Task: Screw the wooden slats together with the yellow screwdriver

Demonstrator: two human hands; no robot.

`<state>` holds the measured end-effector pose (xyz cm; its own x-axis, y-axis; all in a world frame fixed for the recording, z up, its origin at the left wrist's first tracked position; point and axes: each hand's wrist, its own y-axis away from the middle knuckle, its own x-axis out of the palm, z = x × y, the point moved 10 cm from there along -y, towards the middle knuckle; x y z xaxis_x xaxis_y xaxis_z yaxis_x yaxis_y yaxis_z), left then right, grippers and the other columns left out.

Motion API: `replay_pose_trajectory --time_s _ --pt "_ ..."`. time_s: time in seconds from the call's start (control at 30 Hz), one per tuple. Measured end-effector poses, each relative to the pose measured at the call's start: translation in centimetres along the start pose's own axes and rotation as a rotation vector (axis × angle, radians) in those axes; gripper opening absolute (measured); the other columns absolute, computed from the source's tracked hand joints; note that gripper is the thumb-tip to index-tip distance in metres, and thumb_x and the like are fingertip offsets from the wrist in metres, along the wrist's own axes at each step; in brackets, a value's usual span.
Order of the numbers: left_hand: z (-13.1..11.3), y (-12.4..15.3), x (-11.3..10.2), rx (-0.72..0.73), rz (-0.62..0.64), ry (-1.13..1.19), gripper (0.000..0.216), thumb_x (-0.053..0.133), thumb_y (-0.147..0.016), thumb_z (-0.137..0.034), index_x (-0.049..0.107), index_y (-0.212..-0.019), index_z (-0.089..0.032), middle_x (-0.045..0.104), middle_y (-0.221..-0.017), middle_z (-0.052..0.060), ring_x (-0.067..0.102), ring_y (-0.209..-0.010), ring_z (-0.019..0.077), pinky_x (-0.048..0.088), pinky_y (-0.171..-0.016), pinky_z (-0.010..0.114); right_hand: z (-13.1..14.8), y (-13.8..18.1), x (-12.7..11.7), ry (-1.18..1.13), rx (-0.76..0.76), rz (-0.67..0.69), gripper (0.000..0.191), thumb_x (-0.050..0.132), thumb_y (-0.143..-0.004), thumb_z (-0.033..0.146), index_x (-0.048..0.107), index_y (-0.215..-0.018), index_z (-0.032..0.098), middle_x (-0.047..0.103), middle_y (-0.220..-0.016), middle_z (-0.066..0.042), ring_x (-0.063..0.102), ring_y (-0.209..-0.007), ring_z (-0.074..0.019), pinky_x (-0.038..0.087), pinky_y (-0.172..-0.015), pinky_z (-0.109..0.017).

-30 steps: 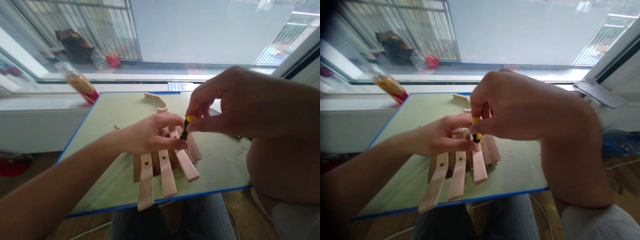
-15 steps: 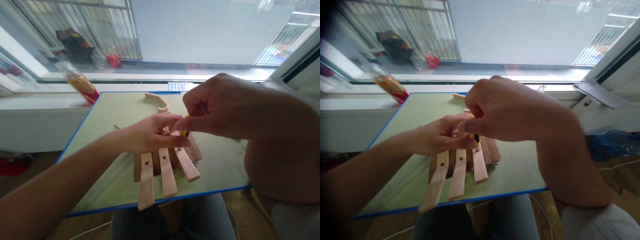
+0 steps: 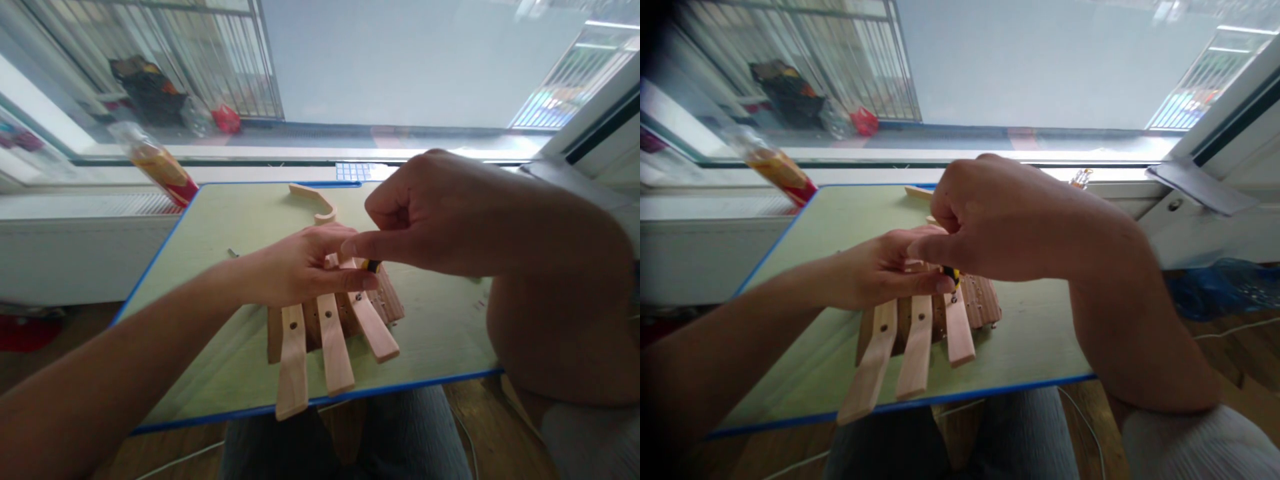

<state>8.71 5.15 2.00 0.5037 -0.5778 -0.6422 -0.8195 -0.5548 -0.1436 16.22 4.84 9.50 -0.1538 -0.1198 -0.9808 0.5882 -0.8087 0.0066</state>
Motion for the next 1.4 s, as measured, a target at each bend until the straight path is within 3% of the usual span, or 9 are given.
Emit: replay_pose_trajectory --time_s 0.3,0.5,0.63,0.7,0.8,0.97,1.2,1.4 --pt "0.4 0.1 -0.4 -0.032 -0.028 0.034 0.034 0.075 -0.093 -0.048 0.073 -0.115 -0.022 0.072 -0.099 0.003 0.066 -0.096 0.0204 0.053 -0.086 0.032 0.1 -0.2 -0.1 -0.007 0.000 -0.032 0.057 0.065 -0.095 0.050 0.043 -0.051 0.021 0.027 -0.046 0.008 0.022 -0.042 -0.0069 0.013 -0.040 -0.030" --pt "0.8 0.2 -0.3 -0.043 -0.050 0.092 0.028 0.075 -0.092 -0.046 0.074 -0.104 -0.020 0.071 -0.092 0.002 0.066 -0.089 0.0187 0.054 -0.081 0.030 -0.6 -0.3 -0.2 0.044 0.061 -0.016 0.065 0.064 -0.089 0.071 0.047 -0.051 0.021 0.032 -0.041 0.007 0.025 -0.039 -0.0062 0.016 -0.041 -0.032" --pt "1.2 0.3 -0.2 -0.075 -0.058 0.056 0.029 0.076 -0.093 -0.048 0.076 -0.099 -0.019 0.072 -0.091 0.002 0.065 -0.087 0.0175 0.053 -0.078 0.028 -0.3 0.3 -1.8 0.006 0.002 -0.097 0.052 0.067 -0.089 0.070 0.072 -0.071 0.022 0.058 -0.054 0.004 0.045 -0.048 -0.0094 0.029 -0.048 -0.030" --pt "1.0 0.2 -0.2 -0.058 -0.058 0.059 0.027 0.075 -0.094 -0.045 0.078 -0.106 -0.021 0.074 -0.096 0.002 0.067 -0.092 0.0180 0.054 -0.082 0.028 0.1 0.8 -2.4 -0.041 -0.074 -0.109 0.037 0.069 -0.092 0.060 0.080 -0.090 0.025 0.073 -0.073 0.002 0.059 -0.061 -0.0122 0.039 -0.055 -0.028" --pt "0.5 0.1 0.0 -0.016 -0.041 0.112 0.025 0.073 -0.097 -0.041 0.079 -0.114 -0.024 0.077 -0.105 0.002 0.068 -0.098 0.0178 0.054 -0.088 0.029 0.5 1.5 -2.3 -0.084 -0.163 -0.072 0.023 0.073 -0.089 0.043 0.084 -0.105 0.030 0.080 -0.093 0.002 0.068 -0.075 -0.0157 0.049 -0.064 -0.028" --pt "0.6 0.1 0.1 -0.008 -0.022 0.098 0.027 0.070 -0.099 -0.043 0.078 -0.114 -0.023 0.076 -0.104 0.003 0.068 -0.098 0.0180 0.054 -0.089 0.029 0.5 1.5 -1.9 -0.082 -0.173 -0.053 0.019 0.071 -0.085 0.026 0.085 -0.098 0.028 0.079 -0.085 0.003 0.064 -0.066 -0.0140 0.047 -0.061 -0.029" --pt "0.4 0.2 0.1 -0.013 0.003 0.039 0.030 0.065 -0.100 -0.046 0.076 -0.115 -0.022 0.074 -0.106 0.005 0.065 -0.096 0.0193 0.052 -0.086 0.030 0.0 1.1 -1.8 -0.055 -0.097 -0.077 0.018 0.072 -0.083 0.026 0.085 -0.095 0.025 0.073 -0.069 0.002 0.058 -0.059 -0.0124 0.038 -0.052 -0.027" --pt "0.5 0.2 -0.2 -0.021 -0.024 0.056 0.027 0.073 -0.093 -0.046 0.077 -0.105 -0.022 0.070 -0.089 0.002 0.062 -0.084 0.0181 0.052 -0.078 0.029 0.1 1.2 -1.9 -0.013 -0.056 -0.096 0.009 0.074 -0.083 0.030 0.082 -0.079 0.027 0.059 -0.050 0.006 0.049 -0.050 -0.0109 0.031 -0.043 -0.027"
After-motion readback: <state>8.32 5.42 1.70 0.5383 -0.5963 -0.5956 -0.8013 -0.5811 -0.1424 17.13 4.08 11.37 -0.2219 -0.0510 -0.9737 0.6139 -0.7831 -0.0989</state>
